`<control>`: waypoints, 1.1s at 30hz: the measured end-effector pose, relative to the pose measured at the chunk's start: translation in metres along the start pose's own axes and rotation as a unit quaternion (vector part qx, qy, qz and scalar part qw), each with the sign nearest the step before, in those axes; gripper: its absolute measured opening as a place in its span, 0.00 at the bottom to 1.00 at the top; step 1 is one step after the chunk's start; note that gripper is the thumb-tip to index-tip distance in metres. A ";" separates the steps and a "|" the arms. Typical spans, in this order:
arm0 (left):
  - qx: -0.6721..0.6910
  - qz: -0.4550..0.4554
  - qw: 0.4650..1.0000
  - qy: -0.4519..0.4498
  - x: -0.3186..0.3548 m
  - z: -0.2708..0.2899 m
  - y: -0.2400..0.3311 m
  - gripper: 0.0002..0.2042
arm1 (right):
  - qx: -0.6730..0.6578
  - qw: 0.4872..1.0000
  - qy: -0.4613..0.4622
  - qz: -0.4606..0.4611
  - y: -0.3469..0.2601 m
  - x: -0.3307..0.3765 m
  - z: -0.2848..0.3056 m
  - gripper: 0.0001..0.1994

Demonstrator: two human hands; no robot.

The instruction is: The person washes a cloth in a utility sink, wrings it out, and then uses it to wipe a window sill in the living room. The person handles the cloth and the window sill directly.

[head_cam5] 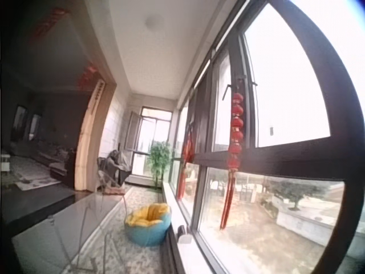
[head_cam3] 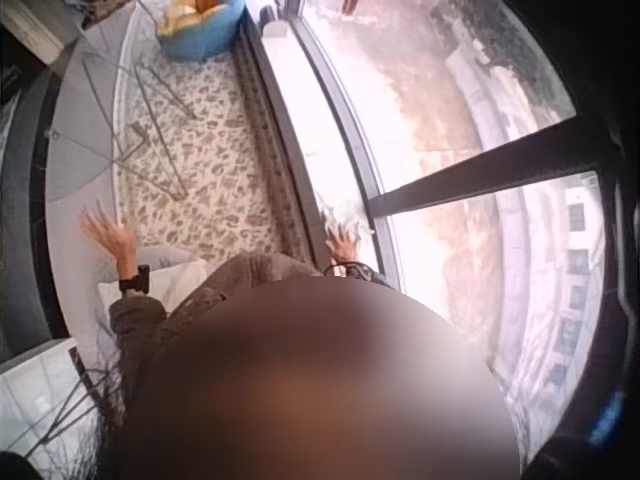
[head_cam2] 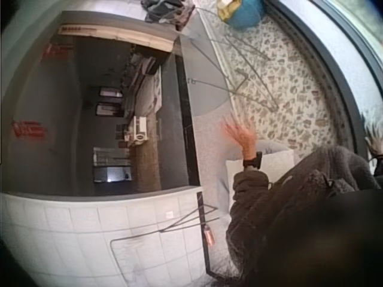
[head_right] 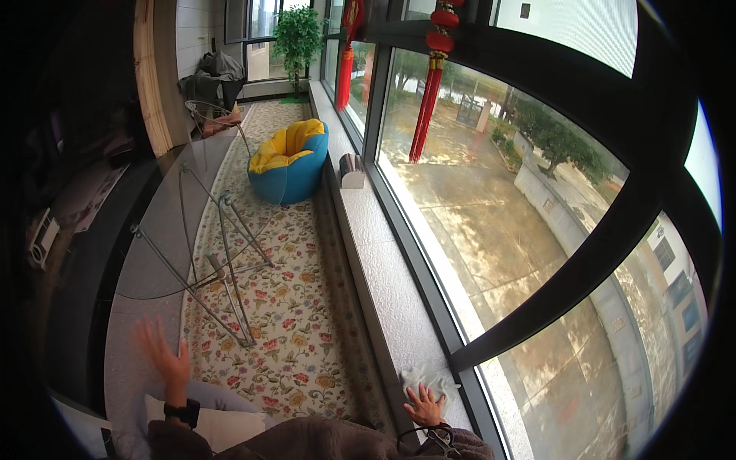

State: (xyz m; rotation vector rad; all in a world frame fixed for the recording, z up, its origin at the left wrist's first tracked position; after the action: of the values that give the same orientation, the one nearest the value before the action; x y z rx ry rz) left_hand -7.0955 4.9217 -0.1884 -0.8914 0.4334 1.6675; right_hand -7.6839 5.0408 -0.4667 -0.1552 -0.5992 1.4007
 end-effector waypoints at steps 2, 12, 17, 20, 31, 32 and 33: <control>0.042 -0.017 0.999 -0.020 -0.018 -0.005 0.023 0.36 | 0.025 0.999 0.004 0.039 0.005 -0.002 0.003 0.32; 0.053 0.055 0.993 -0.085 -0.033 -0.055 0.061 0.39 | 0.041 0.978 0.015 0.206 -0.016 -0.136 0.024 0.27; -0.053 0.085 0.993 -0.056 -0.039 -0.073 0.068 0.37 | 0.055 0.976 0.055 0.202 -0.048 -0.249 0.035 0.27; -0.084 0.090 0.992 -0.028 -0.042 -0.076 0.072 0.36 | 0.029 0.979 0.092 0.179 -0.062 -0.306 0.046 0.27; -0.147 0.123 0.980 -0.046 -0.029 -0.105 0.057 0.36 | -0.043 0.998 0.042 0.000 -0.085 -0.416 0.090 0.29; -0.156 0.119 0.979 -0.051 -0.028 -0.108 0.054 0.36 | -0.058 0.996 0.074 0.013 -0.086 -0.413 0.088 0.29; -0.161 0.127 0.977 -0.050 -0.027 -0.112 0.051 0.36 | -0.063 0.995 0.082 0.007 -0.086 -0.407 0.085 0.29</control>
State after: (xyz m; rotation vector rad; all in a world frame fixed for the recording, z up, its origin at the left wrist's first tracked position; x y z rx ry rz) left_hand -7.1048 4.8117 -0.2489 -1.0135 0.2157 2.0483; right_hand -7.6696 4.6167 -0.4800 -0.3722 -0.5513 1.3488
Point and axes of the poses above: each hand's wrist, its own x-axis away from the middle knuckle, its own z-axis out of the back of the hand, y = z × x, the point moved 2 cm from there along -x, towards the middle knuckle, and after that the axes turned 13 degrees about -x, right-handed, at the moved point
